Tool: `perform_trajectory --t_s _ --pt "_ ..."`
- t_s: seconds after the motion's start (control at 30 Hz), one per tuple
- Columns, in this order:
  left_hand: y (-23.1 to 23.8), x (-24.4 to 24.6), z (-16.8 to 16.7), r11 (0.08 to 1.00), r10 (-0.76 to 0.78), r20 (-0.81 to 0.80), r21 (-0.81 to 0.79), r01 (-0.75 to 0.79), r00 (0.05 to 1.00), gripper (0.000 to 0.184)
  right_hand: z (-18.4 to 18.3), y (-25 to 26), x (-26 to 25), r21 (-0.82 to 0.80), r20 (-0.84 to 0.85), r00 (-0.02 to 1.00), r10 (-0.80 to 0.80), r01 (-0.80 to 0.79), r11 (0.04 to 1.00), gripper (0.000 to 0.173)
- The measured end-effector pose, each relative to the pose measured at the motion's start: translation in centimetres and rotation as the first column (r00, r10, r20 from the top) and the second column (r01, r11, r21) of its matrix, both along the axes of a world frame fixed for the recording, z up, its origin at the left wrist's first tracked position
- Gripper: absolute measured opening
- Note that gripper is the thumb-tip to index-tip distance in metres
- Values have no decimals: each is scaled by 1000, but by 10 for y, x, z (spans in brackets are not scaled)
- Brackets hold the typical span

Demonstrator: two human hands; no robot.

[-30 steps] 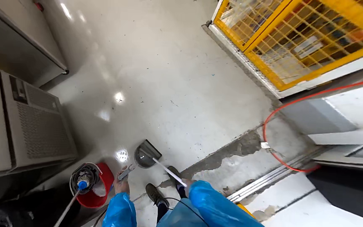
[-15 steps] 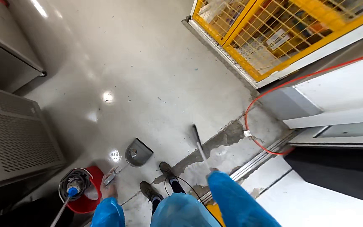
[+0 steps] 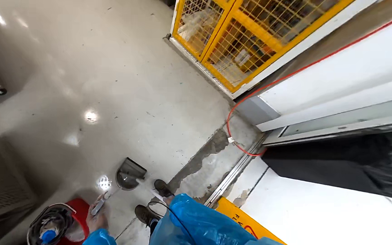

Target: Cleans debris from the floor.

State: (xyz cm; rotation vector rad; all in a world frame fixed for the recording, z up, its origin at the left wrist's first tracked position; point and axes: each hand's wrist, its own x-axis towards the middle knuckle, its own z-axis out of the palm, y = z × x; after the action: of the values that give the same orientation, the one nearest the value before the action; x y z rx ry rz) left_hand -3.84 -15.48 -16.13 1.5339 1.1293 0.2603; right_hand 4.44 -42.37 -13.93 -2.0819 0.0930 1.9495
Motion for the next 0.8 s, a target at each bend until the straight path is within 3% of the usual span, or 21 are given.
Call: perform_trajectory --t_s 0.03,0.1,0.23,0.37,0.53,0.6,0.8 --pt "1 -3 3 1000 -9 -16 5 9 1000 23 6 0 4 34 13 981 194 -194 980 45" --pt "2 -5 6 1000 -18 -29 -2 18 999 22 10 0 6 54 60 936 346 -349 936 45" --pt "5 -14 1 998 -57 -46 4 57 997 25 11 4 7 -24 29 989 146 -146 989 49" --pt "9 -16 10 994 -105 -101 -26 103 989 24 -17 26 -12 -72 46 999 18 -14 997 51" --pt "21 -25 7 988 -140 -24 -63 138 990 16 -20 36 -23 -4 60 943 327 -327 945 54" --pt "29 -30 7 987 -125 -3 -97 125 992 16 -10 26 -25 -12 113 943 314 -315 949 54" --pt "39 -78 22 992 105 -39 -72 -108 994 27 49 -16 -18 -94 254 955 153 -133 987 55"
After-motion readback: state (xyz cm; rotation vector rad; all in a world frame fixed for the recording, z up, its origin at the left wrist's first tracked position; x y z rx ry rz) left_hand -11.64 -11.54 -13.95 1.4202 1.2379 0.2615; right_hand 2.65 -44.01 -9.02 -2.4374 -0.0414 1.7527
